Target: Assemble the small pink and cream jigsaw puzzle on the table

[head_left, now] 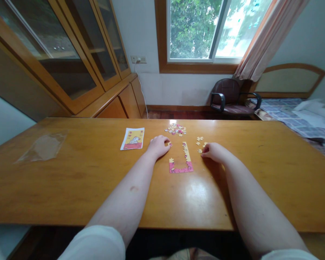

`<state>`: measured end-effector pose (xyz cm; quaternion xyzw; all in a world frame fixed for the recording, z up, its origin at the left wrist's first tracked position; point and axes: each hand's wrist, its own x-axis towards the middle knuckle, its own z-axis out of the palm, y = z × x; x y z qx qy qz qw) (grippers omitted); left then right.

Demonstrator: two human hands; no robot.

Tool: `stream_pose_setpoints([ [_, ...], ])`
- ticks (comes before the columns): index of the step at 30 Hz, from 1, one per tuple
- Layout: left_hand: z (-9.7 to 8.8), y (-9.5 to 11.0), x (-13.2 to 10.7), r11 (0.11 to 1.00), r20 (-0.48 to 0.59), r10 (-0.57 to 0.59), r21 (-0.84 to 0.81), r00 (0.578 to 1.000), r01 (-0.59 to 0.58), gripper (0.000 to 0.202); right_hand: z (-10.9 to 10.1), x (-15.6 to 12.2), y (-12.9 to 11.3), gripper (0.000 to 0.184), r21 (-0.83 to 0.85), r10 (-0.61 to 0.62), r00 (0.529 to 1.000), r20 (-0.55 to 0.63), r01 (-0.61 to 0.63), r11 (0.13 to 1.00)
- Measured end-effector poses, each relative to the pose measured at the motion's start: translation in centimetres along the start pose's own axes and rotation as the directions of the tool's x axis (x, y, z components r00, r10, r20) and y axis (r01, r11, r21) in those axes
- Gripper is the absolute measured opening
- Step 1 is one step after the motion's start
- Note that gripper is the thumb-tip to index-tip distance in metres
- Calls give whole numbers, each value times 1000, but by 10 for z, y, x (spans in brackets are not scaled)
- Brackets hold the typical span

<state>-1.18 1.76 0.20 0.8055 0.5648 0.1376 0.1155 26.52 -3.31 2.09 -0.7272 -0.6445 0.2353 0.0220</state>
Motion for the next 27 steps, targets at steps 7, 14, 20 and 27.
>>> stream_pose_setpoints([
  [7, -2, 0, 0, 1000, -5, 4, -2, 1000, -4, 30, 3, 4, 6, 11, 51, -19, 1000, 8, 19, 999],
  [14, -1, 0, 0, 1000, -2, 4, -13, 1000, -4, 30, 7, 7, 8, 12, 155, -43, 999, -14, 44, 987],
  [20, -1, 0, 0, 1000, -8, 4, -16, 1000, -4, 30, 9, 7, 7, 14, 451, -63, 998, 14, 50, 891],
  [27, 3, -4, 1, 1000, -19, 13, -22, 1000, -14, 29, 7, 7, 3, 11, 604, -90, 996, -12, 79, 793],
])
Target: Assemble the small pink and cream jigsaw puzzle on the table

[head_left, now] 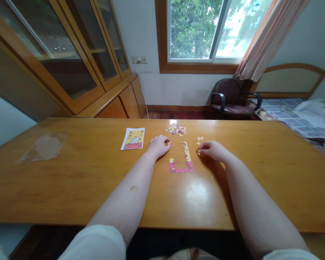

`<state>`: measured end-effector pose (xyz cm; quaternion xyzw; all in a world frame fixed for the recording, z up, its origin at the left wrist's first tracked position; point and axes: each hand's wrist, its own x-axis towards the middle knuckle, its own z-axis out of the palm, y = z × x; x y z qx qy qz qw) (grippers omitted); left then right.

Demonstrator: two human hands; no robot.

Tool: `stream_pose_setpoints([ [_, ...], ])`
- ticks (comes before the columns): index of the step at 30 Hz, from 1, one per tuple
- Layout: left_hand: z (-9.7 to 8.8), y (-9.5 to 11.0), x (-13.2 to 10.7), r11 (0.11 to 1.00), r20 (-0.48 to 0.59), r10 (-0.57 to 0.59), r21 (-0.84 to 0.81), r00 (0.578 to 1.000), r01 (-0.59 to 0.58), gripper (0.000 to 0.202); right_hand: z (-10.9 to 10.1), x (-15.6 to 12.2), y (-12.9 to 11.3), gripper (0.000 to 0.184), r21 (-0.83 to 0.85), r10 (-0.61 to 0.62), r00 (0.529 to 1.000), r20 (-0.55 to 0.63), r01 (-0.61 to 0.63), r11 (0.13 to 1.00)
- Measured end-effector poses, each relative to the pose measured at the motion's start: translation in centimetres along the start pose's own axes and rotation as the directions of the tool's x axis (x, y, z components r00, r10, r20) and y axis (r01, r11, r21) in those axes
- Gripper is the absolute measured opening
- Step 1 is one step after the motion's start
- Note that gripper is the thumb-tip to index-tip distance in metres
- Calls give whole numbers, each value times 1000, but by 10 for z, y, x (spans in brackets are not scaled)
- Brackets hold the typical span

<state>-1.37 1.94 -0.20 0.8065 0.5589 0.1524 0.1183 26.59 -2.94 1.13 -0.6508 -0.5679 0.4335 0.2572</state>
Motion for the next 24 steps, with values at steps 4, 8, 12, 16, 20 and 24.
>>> stream_pose_setpoints([
  [4, -2, 2, 0, 999, -31, -10, -53, 999, 9, 26, 5, 1, -2, 13, 84, -31, 998, -50, 35, 996],
  [8, -4, 9, -1, 978, -107, 127, -155, 986, -142, 21, 21, 3, -4, 18, 214, -102, 992, -78, 116, 970],
  [12, -5, 18, -5, 899, -70, 382, -202, 921, -388, 25, 45, 3, -9, 25, 311, -172, 980, -104, 197, 930],
  [16, -6, 24, -9, 874, -9, 439, -224, 898, -430, 33, 64, 2, -14, 31, 376, -205, 974, -93, 225, 899],
  [20, -8, 27, -10, 883, 39, 423, -241, 905, -402, 32, 70, 0, -18, 35, 335, -204, 972, -116, 231, 913],
  [24, -7, 28, -10, 869, 30, 443, -260, 896, -421, 33, 73, -1, -17, 36, 301, -238, 964, -122, 264, 916],
])
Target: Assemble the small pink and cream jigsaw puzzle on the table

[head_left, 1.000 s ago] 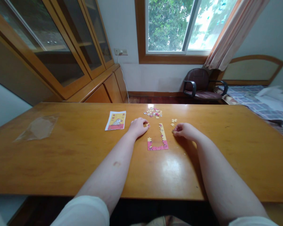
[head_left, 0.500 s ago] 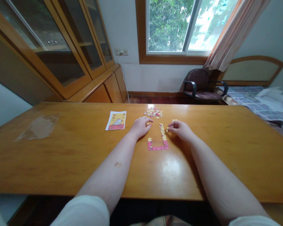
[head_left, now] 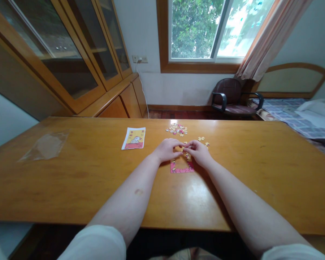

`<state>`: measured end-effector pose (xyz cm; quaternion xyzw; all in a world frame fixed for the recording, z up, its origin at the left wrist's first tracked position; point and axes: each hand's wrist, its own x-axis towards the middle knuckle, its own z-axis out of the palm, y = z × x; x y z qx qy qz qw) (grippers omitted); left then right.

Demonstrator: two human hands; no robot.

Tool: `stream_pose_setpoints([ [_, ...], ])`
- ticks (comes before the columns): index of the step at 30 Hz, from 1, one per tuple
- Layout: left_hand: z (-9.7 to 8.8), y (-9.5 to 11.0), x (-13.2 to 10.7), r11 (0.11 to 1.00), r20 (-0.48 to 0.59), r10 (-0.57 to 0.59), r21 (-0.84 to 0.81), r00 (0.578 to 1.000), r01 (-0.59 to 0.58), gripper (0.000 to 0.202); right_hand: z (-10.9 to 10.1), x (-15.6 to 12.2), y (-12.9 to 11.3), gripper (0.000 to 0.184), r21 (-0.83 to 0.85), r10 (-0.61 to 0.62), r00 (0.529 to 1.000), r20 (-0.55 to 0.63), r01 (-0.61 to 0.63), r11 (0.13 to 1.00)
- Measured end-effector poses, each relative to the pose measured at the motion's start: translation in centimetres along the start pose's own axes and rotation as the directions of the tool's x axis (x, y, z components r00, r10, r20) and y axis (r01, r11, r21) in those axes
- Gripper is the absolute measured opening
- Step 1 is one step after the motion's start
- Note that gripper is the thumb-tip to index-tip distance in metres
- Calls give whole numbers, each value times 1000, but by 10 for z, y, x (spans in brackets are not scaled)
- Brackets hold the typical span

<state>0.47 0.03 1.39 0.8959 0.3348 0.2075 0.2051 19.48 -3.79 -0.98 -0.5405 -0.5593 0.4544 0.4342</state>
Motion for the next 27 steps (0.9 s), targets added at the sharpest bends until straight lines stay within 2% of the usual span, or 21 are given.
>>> stream_pose_setpoints([
  [7, 3, 4, -1, 990, 38, -77, -111, 996, 81, 28, 3, 4, 5, 29, -12, -34, 999, 1, 34, 999],
  [13, 3, -3, -1, 979, 19, -172, -104, 985, 173, 29, 0, -1, 1, 21, -176, -95, 995, 2, 94, 980],
  [16, 0, -8, -2, 972, -71, -229, -64, 971, 225, 28, -7, 0, 0, 18, -316, -122, 989, -88, 88, 945],
  [18, -4, -11, -3, 952, -118, -304, -70, 945, 297, 25, -12, 2, 0, 17, -366, -129, 977, -168, 59, 929],
  [21, -8, -16, -5, 913, -137, -406, -104, 904, 394, 21, -20, 5, 1, 17, -363, -114, 956, -271, 8, 932],
  [25, -11, -22, -5, 899, -146, -438, -104, 887, 426, 16, -30, 8, 6, 20, -319, -87, 939, -332, -26, 947],
  [27, -12, -23, -4, 874, -118, -481, -138, 868, 466, 17, -34, 10, 9, 22, -305, -91, 931, -353, -23, 952],
])
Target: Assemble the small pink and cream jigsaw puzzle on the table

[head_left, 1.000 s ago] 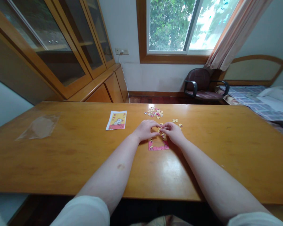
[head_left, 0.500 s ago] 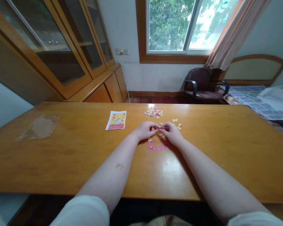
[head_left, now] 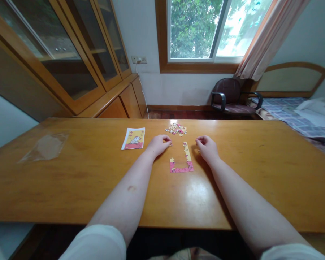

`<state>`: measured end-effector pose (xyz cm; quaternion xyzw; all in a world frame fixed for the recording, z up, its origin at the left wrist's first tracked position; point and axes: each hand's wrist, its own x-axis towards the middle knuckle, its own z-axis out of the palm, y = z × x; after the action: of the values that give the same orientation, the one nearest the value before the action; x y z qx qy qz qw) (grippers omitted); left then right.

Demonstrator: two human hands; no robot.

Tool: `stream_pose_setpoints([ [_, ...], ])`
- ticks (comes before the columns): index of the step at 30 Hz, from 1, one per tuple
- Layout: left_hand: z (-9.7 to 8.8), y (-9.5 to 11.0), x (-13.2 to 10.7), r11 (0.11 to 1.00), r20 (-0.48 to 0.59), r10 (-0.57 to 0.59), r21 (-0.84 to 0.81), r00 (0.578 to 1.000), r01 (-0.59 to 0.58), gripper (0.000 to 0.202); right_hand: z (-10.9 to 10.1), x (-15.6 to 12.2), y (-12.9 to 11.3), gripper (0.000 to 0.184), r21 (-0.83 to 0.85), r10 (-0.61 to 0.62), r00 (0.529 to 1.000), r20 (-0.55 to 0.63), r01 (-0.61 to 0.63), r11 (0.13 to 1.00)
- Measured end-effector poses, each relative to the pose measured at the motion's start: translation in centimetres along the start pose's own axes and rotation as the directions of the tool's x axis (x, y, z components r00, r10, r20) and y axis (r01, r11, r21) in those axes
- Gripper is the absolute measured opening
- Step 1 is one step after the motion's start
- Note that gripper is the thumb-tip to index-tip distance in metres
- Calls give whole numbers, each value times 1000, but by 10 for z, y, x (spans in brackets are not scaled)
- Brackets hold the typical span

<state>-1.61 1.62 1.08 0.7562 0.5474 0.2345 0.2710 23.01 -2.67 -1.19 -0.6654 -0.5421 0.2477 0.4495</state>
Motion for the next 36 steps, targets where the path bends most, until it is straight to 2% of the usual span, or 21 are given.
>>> stream_pose_setpoints([
  [3, -2, 1, 0, 998, 53, -66, -8, 996, 67, 19, -2, 3, 6, 24, 10, -2, 1000, -30, 3, 1000],
  [11, -2, 4, -2, 970, 132, -52, 242, 990, 19, 15, -9, 8, 7, 24, -22, 7, 992, -123, -10, 1000],
  [15, -3, 3, -3, 971, 149, -38, 240, 988, 1, 12, -19, 13, 9, 26, -84, 7, 985, -175, -21, 996],
  [17, -4, 3, -3, 981, 120, -22, 195, 993, -1, 14, -26, 17, 10, 27, -158, 28, 981, -192, -59, 986],
  [20, -5, 0, -2, 988, 27, -4, 157, 1000, 0, 18, -37, 22, 12, 28, -386, 106, 987, -118, -144, 911],
  [24, -4, -5, 0, 980, -21, 1, 200, 1000, 3, 20, -50, 27, 14, 29, -619, 140, 990, -17, -120, 776],
  [30, -2, -7, 1, 971, 2, -12, 238, 1000, 11, 22, -49, 24, 12, 30, -689, 122, 992, 23, -73, 721],
  [36, 2, -11, 4, 965, 22, 3, 264, 1000, -9, 23, -43, 22, 6, 32, -751, 192, 977, 90, -60, 658],
])
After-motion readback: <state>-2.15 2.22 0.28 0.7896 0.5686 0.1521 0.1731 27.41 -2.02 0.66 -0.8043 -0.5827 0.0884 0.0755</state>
